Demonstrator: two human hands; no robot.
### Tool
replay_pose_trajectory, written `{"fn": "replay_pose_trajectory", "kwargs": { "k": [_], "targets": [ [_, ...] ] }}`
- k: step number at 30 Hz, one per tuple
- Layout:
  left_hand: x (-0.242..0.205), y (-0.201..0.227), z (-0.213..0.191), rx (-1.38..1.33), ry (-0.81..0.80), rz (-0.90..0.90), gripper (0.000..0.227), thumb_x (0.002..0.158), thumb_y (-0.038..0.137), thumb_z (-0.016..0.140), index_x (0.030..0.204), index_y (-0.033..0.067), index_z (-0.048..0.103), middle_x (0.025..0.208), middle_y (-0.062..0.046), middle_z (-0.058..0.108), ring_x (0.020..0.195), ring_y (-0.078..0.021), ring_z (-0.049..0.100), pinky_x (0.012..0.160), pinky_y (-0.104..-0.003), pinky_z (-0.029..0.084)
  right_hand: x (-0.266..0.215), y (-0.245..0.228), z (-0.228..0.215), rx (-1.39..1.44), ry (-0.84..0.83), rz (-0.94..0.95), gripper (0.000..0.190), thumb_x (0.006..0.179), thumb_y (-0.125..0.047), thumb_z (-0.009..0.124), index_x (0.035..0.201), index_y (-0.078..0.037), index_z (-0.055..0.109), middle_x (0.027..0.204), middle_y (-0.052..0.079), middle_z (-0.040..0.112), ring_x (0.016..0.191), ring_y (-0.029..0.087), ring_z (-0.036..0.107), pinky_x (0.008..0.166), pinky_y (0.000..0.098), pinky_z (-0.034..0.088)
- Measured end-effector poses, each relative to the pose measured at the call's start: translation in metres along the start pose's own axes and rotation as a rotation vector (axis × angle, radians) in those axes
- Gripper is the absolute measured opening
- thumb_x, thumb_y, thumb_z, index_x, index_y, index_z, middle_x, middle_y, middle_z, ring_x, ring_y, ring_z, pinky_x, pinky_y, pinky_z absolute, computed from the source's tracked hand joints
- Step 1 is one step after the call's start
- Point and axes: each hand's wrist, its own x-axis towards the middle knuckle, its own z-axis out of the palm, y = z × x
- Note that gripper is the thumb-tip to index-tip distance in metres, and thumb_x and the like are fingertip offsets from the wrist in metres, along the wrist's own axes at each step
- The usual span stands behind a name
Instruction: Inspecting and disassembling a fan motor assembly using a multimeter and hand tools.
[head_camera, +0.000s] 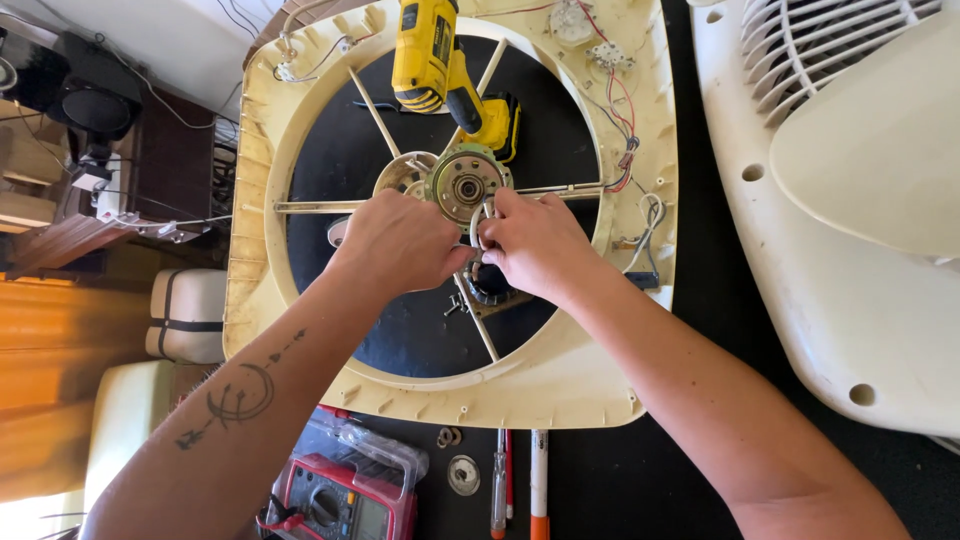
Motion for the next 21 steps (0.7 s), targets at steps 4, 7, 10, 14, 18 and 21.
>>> {"fn": "replay_pose_trajectory", "kwargs": {
  "k": [4,7,10,14,18,21],
  "targets": [
    [-0.001,0.000,0.002,-0.021,0.000,-0.001,0.046,0.096,0.055,0.051,0.084,0.0226,0.080,0.068,-0.009,0.071,0.069,-0.0339,0.075,0.064,-0.046,0.058,0.000,0.000,0.004,-0.033,0.016,0.007,0.012,0.093,-0.035,0.075,0.088,-0.024,0.075,0.095,0.000,0.055,0.091,0.033,0.073,0.094,0.0487,0.048],
    [-0.002,0.000,0.003,-0.016,0.011,0.001,0.046,0.096,0.056,0.051,0.084,0.0226,0.080,0.068,-0.009,0.072,0.070,-0.0333,0.075,0.064,-0.045,0.058,0.001,-0.001,0.007,-0.054,0.024,-0.001,0.012,0.092,-0.035,0.075,0.088,-0.024,0.074,0.096,0.000,0.056,0.091,0.032,0.072,0.095,0.0496,0.048],
    [-0.002,0.000,0.005,-0.015,0.017,0.003,0.046,0.097,0.055,0.051,0.084,0.0220,0.080,0.068,-0.009,0.072,0.069,-0.0336,0.075,0.064,-0.045,0.057,0.001,-0.001,0.008,-0.066,0.026,0.003,0.011,0.092,-0.035,0.076,0.089,-0.025,0.073,0.096,-0.001,0.056,0.091,0.030,0.072,0.094,0.0494,0.048],
    [0.001,-0.001,0.009,-0.007,0.020,0.010,0.048,0.097,0.057,0.049,0.081,0.0230,0.079,0.066,-0.009,0.071,0.068,-0.0334,0.074,0.062,-0.045,0.056,0.000,0.000,0.010,-0.052,0.045,-0.015,0.013,0.092,-0.036,0.077,0.087,-0.025,0.071,0.094,-0.003,0.054,0.090,0.030,0.071,0.092,0.0489,0.049],
    [0.002,0.000,0.011,-0.001,0.027,0.010,0.048,0.096,0.056,0.050,0.079,0.0227,0.079,0.065,-0.009,0.070,0.066,-0.0339,0.073,0.060,-0.045,0.055,0.000,0.003,0.016,-0.065,0.055,-0.008,0.014,0.091,-0.037,0.076,0.086,-0.026,0.069,0.095,-0.002,0.055,0.091,0.030,0.070,0.090,0.0483,0.049],
    [0.001,0.000,0.008,-0.003,0.015,0.009,0.048,0.096,0.056,0.049,0.081,0.0229,0.080,0.066,-0.008,0.071,0.067,-0.0325,0.074,0.061,-0.044,0.056,0.000,0.002,0.016,-0.064,0.061,0.003,0.014,0.091,-0.036,0.077,0.086,-0.026,0.069,0.095,-0.003,0.055,0.091,0.029,0.070,0.090,0.0477,0.048]
  ]
}}
